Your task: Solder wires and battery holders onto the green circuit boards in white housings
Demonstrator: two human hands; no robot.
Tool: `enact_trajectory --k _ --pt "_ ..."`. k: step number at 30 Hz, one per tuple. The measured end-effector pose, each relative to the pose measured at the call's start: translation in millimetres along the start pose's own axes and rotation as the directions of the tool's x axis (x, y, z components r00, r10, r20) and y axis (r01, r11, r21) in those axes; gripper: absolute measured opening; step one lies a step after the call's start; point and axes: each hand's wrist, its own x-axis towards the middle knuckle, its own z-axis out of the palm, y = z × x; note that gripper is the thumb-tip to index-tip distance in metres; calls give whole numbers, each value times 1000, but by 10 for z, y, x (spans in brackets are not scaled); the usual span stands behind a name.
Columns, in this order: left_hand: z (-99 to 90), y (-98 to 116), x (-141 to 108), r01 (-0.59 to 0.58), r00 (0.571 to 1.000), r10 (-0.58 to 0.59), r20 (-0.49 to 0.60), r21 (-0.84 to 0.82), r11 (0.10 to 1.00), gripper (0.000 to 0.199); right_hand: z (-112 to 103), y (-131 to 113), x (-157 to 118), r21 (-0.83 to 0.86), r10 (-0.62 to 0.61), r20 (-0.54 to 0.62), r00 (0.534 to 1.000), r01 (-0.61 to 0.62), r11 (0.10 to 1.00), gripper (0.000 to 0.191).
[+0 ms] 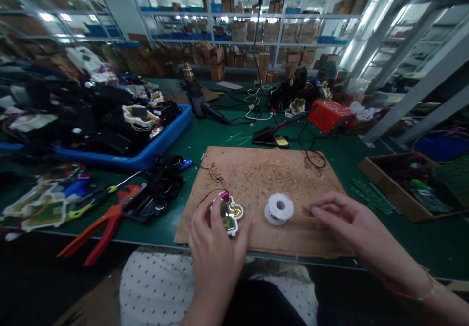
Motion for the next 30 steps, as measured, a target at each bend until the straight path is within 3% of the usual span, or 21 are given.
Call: enact_trajectory --k 4,7,14,17,22,26,30 --pt "32 -71 -45 -7 999 8 34 -38 999 70 123 -159 126 -57 -47 108 993 54 997 53" --pt "60 -115 -80 -31 999 33 29 -50 998 68 140 -189 180 -139 -88 153 984 109 984 46" --pt "124 -130 -160 -50 993 39 -114 -99 994 70 84 -177 244 -300 -177 120 977 205 932 41" --pt "128 -151 -175 -73 991 58 -122 -118 990 69 82 -184 254 -323 -206 152 967 246 914 41" --pt "92 -180 -169 -127 984 105 -143 -154 980 64 167 -208 269 -194 -140 197 970 178 965 38" --pt "64 -159 -212 -144 981 114 -159 -192 971 58 252 -244 288 -79 -27 266 964 50 996 42" --pt "49 -83 -300 -168 979 137 -149 -225 960 58 289 -247 292 -71 29 286 958 -9 997 44"
